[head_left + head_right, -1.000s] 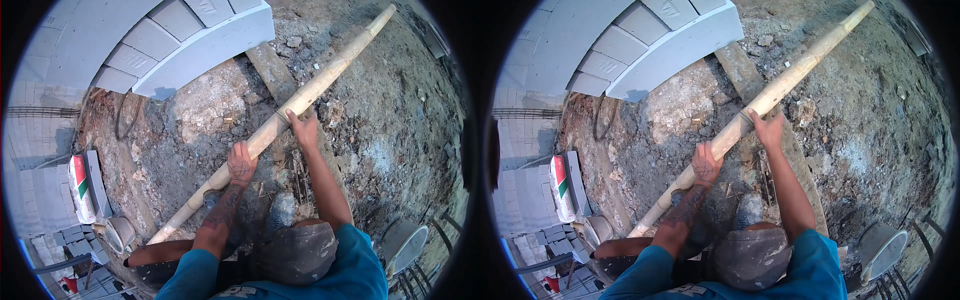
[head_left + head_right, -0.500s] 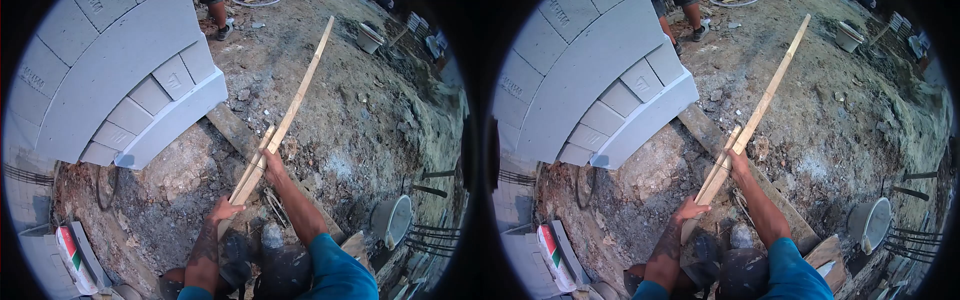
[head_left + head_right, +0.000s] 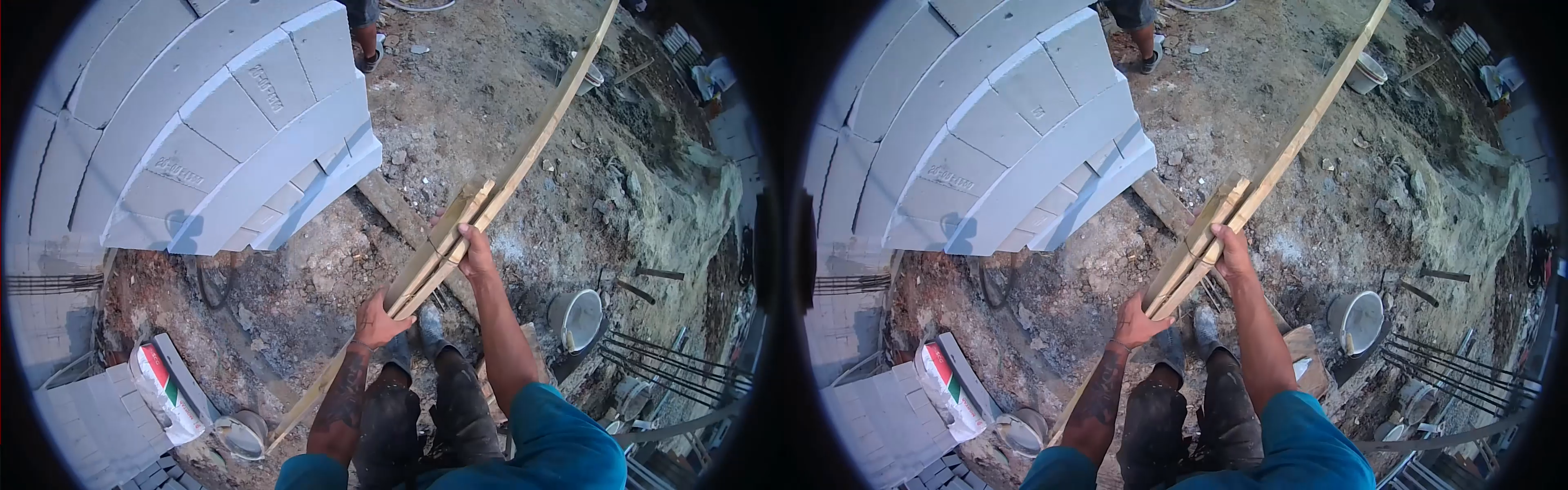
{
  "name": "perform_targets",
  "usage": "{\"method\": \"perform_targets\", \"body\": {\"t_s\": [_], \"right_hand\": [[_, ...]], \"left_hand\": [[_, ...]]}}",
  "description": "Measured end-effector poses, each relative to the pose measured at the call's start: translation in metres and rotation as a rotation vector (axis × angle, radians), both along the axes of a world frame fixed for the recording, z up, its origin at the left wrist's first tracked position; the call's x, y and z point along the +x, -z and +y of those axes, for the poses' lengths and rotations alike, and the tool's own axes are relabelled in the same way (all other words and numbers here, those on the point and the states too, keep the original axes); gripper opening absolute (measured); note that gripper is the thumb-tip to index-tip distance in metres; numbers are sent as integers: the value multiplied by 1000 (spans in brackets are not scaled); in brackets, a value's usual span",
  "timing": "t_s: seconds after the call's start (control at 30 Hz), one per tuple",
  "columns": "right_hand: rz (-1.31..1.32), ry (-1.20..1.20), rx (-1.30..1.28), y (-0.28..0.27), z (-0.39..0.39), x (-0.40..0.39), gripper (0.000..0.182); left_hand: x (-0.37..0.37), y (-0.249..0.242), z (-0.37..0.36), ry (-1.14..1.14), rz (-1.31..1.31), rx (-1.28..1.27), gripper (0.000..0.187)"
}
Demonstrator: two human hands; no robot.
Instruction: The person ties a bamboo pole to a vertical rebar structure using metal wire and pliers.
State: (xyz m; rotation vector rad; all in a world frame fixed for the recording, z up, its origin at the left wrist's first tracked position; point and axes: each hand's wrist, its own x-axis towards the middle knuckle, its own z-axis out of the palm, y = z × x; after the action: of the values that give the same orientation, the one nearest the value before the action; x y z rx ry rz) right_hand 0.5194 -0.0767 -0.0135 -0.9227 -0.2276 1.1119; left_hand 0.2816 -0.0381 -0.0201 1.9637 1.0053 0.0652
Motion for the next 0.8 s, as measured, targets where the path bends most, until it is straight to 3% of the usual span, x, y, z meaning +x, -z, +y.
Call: {"method": "perform_targets", "body": {"t_s": [0.13, 0.17, 0.2, 0.27, 0.33, 0.4, 0.5, 0.6, 0.67, 0.73, 0.8], "right_hand": [[-93, 171, -60, -136, -12, -15, 46], [-92, 187, -53, -153, -22, -23, 46], [-138, 220, -163, -164, -23, -22, 41], [-161, 324, -250, -211, -17, -17, 33], [-392, 387, -338, -237, -17, -10, 33], [-491, 435, -380, -277, -11, 4, 35], [-474, 536, -322, -306, -3, 29, 35], [-479, 504, -246, -330, 2, 80, 34], [-497, 473, -236, -355, 6, 125, 33], [-487, 448, -172, -398, 8, 163, 32], [-472, 417, -98, -420, 14, 215, 32]], "left_hand": [[6, -84, -1, 89, -177, 72, 79], [22, -134, 3, 82, -232, -30, 78], [28, -157, -1, 105, -250, -5, 78], [50, -191, 3, 182, -291, -270, 70], [60, -201, -1, 162, -238, -155, 65], [75, -171, 8, 217, -339, -203, 68], [106, -226, 18, 237, -195, -200, 81], [112, -269, 24, 218, -377, -55, 97], [88, -257, 29, 199, -266, 132, 105], [71, -238, 21, 228, -90, 36, 103], [95, -260, 8, 258, -86, -21, 101]]}}
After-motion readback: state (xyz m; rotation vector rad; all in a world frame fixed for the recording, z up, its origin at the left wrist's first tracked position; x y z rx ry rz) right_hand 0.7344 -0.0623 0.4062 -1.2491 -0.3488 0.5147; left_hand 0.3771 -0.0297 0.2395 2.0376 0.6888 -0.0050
